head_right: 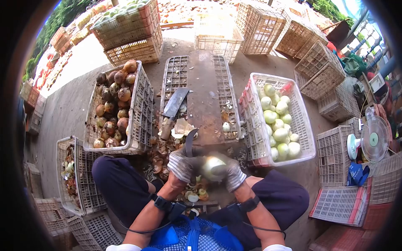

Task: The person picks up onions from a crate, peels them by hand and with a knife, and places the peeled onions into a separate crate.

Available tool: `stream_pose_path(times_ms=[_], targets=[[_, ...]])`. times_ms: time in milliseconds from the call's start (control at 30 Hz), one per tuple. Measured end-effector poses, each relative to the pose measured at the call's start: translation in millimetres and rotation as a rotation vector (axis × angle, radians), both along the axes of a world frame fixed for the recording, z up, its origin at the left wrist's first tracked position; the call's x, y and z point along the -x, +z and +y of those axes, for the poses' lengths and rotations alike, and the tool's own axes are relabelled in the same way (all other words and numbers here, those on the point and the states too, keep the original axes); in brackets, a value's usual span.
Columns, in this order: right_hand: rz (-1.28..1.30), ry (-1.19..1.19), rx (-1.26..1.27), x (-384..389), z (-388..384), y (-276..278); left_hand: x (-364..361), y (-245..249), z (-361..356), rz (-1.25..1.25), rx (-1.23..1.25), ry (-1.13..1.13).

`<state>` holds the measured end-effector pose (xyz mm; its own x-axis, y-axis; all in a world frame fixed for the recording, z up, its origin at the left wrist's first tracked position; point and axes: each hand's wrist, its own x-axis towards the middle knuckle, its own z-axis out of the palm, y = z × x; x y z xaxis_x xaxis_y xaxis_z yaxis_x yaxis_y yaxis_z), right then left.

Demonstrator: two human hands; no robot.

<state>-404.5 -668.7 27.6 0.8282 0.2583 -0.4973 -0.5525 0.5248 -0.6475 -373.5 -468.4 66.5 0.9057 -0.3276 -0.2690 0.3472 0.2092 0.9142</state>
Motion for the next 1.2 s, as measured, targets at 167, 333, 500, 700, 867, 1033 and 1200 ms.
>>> stream_pose_path(times_ms=[167, 333, 500, 700, 867, 1033, 1200], targets=[[-0.076, 0.04, -0.18, 0, 1, 25, -9, 23, 7, 0.166, 0.127, 0.122], [-0.071, -0.019, -0.336, 1, 5, 49, -24, 28, 23, 0.178, 0.209, 0.347], [-0.351, 0.094, 0.266, -4, -5, 43, -14, 35, 24, -0.025, -0.116, 0.133], [-0.431, 0.224, 0.685, -2, 3, 47, -2, 25, 3, -0.051, -0.339, -0.06], [-0.416, 0.181, 0.525, 0, 2, 27, -3, 20, 9, -0.053, -0.302, -0.059], [-0.319, 0.018, 0.24, -1, 1, 47, -3, -8, 21, 0.008, -0.17, 0.142], [-0.351, -0.121, -0.029, -1, -8, 51, -11, -1, 31, 0.096, -0.333, 0.076]])
